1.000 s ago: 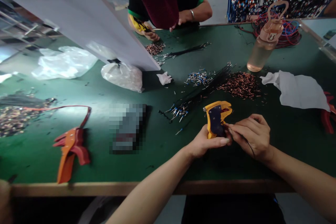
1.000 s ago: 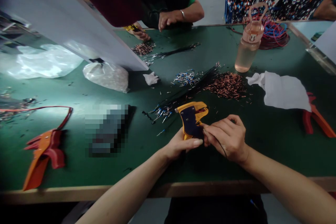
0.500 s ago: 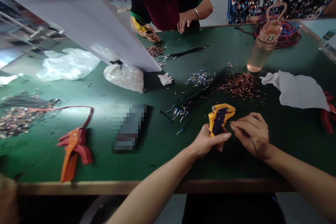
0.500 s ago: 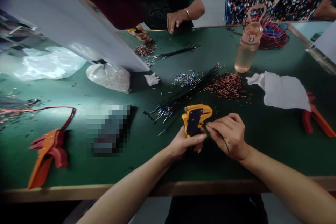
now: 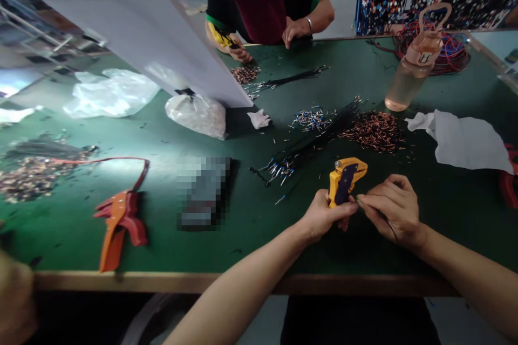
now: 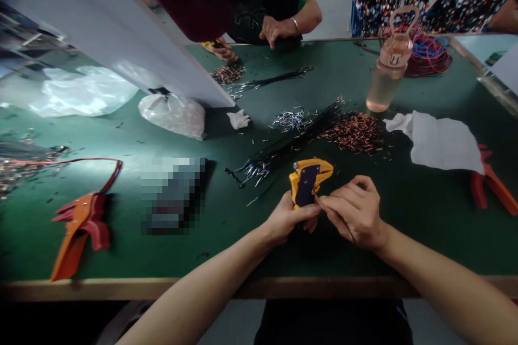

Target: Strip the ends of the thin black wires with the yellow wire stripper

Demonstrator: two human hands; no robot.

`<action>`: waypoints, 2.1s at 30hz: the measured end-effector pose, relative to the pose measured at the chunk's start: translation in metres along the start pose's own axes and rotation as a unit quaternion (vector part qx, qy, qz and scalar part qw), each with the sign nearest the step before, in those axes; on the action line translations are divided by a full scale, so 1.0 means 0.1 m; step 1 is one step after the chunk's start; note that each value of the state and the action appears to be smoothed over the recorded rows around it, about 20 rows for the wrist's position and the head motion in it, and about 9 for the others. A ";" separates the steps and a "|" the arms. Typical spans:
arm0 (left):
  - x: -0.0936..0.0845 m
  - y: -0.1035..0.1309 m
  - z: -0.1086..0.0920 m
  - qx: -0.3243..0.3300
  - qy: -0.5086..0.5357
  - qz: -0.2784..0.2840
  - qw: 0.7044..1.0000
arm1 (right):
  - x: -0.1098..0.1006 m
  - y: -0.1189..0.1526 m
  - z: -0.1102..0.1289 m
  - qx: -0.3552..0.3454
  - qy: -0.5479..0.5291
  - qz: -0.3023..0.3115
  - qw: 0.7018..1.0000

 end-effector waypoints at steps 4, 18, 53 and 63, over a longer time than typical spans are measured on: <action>0.02 0.00 0.00 0.002 -0.027 -0.004 1.000 | -0.03 0.00 0.08 -0.033 0.025 0.008 0.999; 0.03 -0.02 0.04 -0.031 0.085 0.023 0.996 | 0.10 0.05 -0.31 0.222 -0.089 0.000 0.971; 0.00 0.06 0.00 -0.046 0.074 0.116 0.989 | 0.03 0.09 -0.18 0.138 -0.021 -0.044 0.989; -0.01 0.04 -0.04 -0.009 0.028 0.083 0.996 | 0.02 0.00 -0.05 0.052 0.023 -0.035 0.998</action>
Point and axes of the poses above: each hand's wrist, its own y-axis away from the middle knuckle, its own x-axis out of the palm, z = x × y, the point moved 5 cm from there along -y, towards the middle knuckle, and after that the axes turned 2 degrees about y, right-handed, at the moved point
